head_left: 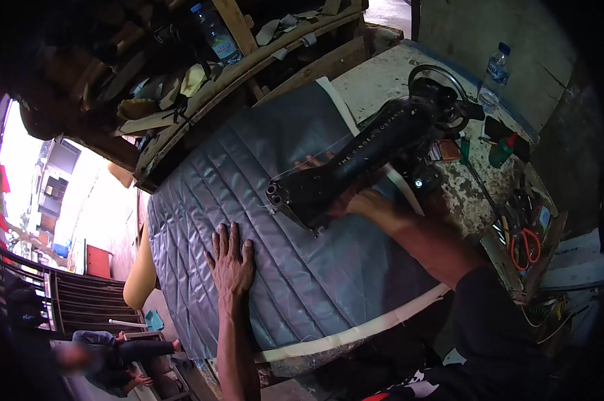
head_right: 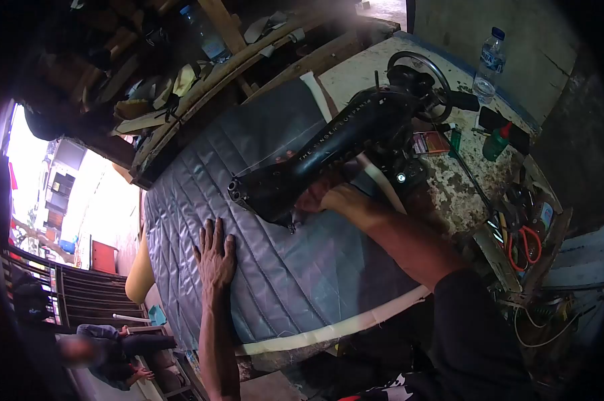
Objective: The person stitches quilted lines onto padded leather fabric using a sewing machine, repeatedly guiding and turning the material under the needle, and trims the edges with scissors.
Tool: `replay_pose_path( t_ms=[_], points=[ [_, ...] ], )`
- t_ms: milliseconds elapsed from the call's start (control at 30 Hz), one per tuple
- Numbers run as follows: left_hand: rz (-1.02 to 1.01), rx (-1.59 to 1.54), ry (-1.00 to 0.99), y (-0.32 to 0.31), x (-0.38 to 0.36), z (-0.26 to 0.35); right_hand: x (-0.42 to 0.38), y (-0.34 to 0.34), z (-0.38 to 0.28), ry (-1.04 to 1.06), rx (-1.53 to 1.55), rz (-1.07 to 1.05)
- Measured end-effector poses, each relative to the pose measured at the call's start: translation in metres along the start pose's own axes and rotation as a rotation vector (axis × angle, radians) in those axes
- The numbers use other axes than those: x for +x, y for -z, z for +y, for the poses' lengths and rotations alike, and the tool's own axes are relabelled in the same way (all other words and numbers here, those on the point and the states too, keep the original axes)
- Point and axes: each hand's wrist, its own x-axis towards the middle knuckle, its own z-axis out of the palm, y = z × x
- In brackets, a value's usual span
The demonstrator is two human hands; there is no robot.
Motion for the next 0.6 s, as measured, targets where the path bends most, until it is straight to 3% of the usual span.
replay_pose_path(
  t_ms=[200, 367, 500, 600],
  points=[
    [0.009, -0.021, 0.003, -0.001, 0.018, -0.006, 0.030, 0.027, -0.001, -0.052, 0.011, -0.203],
    [0.017, -0.024, 0.003, -0.001, 0.033, -0.010, 0.040, 0.016, 0.002, -0.080, 0.016, -0.075],
    [0.022, -0.022, 0.003, -0.002, 0.047, -0.014, 0.055, 0.011, 0.008, -0.099, 0.040, -0.114],
    [0.028, -0.034, -0.005, -0.003, 0.054, -0.018, 0.066, 0.009, 0.010, -0.199, 0.079, -0.291]
  ],
)
